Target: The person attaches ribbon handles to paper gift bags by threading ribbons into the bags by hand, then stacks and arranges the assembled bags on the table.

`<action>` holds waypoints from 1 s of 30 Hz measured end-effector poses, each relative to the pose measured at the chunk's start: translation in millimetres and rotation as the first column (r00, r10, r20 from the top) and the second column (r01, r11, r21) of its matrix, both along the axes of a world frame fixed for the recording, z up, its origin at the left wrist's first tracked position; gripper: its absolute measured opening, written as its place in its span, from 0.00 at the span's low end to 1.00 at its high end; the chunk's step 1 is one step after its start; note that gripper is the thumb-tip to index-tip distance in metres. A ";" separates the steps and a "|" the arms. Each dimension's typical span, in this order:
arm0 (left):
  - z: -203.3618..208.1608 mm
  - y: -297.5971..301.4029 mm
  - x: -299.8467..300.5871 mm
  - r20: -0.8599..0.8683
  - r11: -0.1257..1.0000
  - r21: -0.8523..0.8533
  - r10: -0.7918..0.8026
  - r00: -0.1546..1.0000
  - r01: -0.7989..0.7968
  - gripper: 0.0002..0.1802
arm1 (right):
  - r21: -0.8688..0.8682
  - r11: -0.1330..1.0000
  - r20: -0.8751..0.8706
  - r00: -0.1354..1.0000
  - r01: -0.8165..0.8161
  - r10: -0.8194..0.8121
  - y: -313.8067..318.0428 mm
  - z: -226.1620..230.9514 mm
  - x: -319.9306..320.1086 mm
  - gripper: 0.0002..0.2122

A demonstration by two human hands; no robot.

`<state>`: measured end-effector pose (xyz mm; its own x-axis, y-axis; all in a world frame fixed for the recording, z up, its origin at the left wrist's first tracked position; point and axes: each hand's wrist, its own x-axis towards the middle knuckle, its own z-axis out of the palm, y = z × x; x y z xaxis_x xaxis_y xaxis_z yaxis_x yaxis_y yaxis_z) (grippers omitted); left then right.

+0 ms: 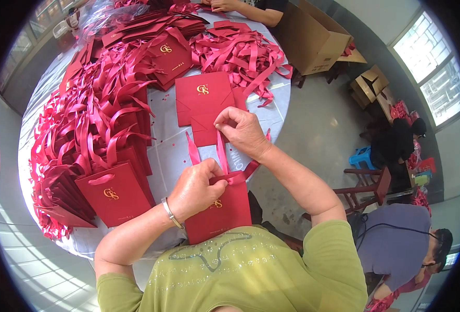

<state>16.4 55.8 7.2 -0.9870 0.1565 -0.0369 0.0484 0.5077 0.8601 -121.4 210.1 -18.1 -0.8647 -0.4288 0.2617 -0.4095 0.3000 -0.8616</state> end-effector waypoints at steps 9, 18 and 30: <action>-9.1 -1.4 -2.1 0.036 1.000 -0.011 -0.027 0.999 0.028 0.10 | -0.089 0.986 0.057 0.989 0.142 -0.138 35.0 35.2 37.7 0.04; -15.5 -1.6 -4.0 -0.009 0.998 0.056 -0.030 1.000 0.030 0.07 | 0.022 0.959 0.671 0.707 0.283 -0.224 95.5 -13.0 116.6 0.19; -5.5 1.6 -0.6 -0.102 0.999 -0.025 -0.048 0.994 0.046 0.10 | -0.175 0.905 0.790 0.604 0.387 -0.106 81.4 -13.4 118.9 0.18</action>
